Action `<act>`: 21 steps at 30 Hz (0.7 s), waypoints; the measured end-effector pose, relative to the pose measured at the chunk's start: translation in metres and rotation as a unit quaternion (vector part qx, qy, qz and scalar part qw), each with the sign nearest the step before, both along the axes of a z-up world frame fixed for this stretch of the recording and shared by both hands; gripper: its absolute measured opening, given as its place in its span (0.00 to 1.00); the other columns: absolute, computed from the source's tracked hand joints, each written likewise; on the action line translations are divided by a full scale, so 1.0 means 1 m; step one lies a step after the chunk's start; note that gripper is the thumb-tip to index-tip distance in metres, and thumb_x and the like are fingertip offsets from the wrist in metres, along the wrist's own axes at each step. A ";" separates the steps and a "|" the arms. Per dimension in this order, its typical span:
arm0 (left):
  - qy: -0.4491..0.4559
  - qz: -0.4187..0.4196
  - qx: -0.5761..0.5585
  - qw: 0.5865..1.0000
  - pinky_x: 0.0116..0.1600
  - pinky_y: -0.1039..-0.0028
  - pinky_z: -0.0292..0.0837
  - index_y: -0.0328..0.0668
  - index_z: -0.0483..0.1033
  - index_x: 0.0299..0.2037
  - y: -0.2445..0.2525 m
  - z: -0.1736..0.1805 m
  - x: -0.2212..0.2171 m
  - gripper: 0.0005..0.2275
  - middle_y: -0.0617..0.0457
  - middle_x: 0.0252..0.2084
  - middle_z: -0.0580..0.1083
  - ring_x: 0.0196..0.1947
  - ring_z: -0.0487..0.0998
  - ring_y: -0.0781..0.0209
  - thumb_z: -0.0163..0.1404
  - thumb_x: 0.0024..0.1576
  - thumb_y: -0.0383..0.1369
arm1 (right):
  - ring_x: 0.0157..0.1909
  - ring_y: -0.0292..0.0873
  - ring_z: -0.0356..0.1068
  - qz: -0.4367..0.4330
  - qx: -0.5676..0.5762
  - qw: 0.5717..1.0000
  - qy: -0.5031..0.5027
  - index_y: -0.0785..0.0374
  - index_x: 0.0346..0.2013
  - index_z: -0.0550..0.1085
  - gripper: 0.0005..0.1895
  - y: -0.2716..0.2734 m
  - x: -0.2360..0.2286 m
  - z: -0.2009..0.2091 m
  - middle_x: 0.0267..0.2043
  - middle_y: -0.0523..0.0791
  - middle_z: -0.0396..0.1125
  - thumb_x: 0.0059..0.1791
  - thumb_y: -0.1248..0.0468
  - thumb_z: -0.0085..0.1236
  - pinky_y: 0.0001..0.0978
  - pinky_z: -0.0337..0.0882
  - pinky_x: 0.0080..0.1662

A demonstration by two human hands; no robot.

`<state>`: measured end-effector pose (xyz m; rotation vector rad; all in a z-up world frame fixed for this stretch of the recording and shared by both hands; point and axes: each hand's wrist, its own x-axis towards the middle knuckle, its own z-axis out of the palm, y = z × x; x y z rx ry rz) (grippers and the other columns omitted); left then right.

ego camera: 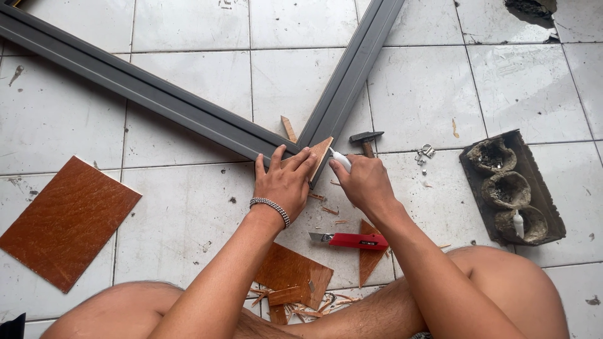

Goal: Reinforcing the corners of a picture frame by gluing and attaching wooden corner blocks.

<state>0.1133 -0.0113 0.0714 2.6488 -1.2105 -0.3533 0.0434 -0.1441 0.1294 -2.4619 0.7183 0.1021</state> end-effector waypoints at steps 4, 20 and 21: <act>0.007 0.000 0.003 1.000 0.58 0.44 0.42 0.61 0.58 0.56 0.000 0.002 -0.001 0.20 0.63 0.58 0.58 0.61 0.48 0.50 0.35 0.51 0.33 | 0.28 0.55 0.71 -0.011 0.009 1.000 0.020 0.71 0.28 0.74 0.19 -0.004 0.000 -0.008 0.21 0.54 0.68 0.47 0.55 0.46 0.43 0.71 0.31; 0.003 0.005 -0.005 1.000 0.57 0.43 0.42 0.62 0.59 0.55 0.000 0.000 0.001 0.19 0.63 0.57 0.59 0.61 0.49 0.50 0.35 0.52 0.32 | 0.24 0.52 0.67 -0.085 0.122 0.987 0.056 0.58 0.13 0.73 0.23 -0.015 -0.001 -0.046 0.13 0.49 0.64 0.42 0.46 0.43 0.38 0.64 0.31; 0.001 0.006 -0.002 1.000 0.57 0.43 0.43 0.63 0.59 0.55 0.000 0.000 0.000 0.19 0.64 0.57 0.59 0.60 0.49 0.50 0.35 0.52 0.32 | 0.23 0.50 0.67 -0.083 0.119 0.988 0.058 0.58 0.13 0.73 0.23 -0.015 -0.003 -0.046 0.12 0.49 0.63 0.42 0.46 0.43 0.37 0.64 0.31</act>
